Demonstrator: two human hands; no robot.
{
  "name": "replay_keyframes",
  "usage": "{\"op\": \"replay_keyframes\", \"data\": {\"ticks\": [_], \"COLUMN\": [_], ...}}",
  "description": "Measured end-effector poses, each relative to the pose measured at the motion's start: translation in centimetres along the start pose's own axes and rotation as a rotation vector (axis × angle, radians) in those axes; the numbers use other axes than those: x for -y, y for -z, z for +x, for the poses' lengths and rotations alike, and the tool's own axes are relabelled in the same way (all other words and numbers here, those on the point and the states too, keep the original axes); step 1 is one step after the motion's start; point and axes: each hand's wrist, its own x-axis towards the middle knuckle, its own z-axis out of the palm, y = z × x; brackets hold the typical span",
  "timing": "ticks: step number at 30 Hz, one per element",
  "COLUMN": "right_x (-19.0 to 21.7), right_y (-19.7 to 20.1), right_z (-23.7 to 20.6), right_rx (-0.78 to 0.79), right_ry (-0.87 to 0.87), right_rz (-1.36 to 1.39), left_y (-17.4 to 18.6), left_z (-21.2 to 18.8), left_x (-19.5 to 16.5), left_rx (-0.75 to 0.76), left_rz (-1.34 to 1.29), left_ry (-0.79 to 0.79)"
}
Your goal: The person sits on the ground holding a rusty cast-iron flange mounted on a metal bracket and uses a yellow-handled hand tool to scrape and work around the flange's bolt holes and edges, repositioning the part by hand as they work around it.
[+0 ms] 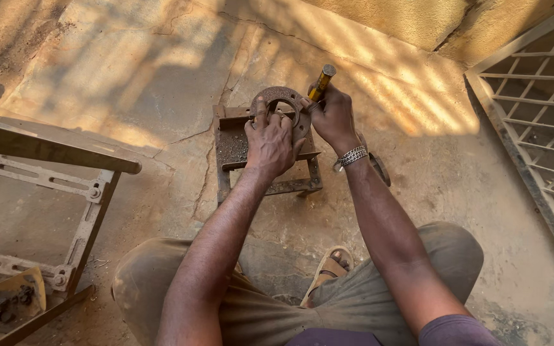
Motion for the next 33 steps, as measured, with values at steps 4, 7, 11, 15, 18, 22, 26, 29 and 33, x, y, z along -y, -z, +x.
{"op": "replay_keyframes", "data": {"ticks": [4,7,11,15,18,22,26,29,33], "right_x": [0.8,1.1,0.8,0.3,0.1,0.1,0.1,-0.1,-0.2], "right_y": [0.2,0.7,0.9,0.8,0.3,0.3,0.6,0.8,0.6], "right_z": [0.3,0.8,1.1,0.9,1.0,1.4,1.6,1.3,1.1], "right_rx": [-0.121,0.081,-0.019,0.047,-0.037,0.090,-0.015,0.025,0.006], "right_ry": [0.054,-0.121,-0.021,-0.041,0.033,-0.088,-0.010,-0.068,-0.099], "right_rz": [0.260,0.077,0.069,-0.008,0.147,-0.001,0.124,0.008,0.048], "left_y": [0.0,-0.1,-0.2,-0.4,-0.3,-0.2,0.0,-0.2,-0.6], "left_z": [0.0,0.0,0.0,-0.4,-0.4,-0.1,0.2,-0.1,-0.2], "left_x": [0.1,0.0,0.3,0.6,0.6,0.3,0.3,0.2,0.4], "left_rx": [0.097,0.065,0.034,-0.039,0.042,0.011,0.062,0.019,0.010], "left_rz": [0.027,0.025,0.042,-0.020,0.044,-0.007,0.039,0.023,0.036], "left_ry": [0.022,0.007,0.009,0.001,0.012,0.005,0.018,-0.007,0.016]}}
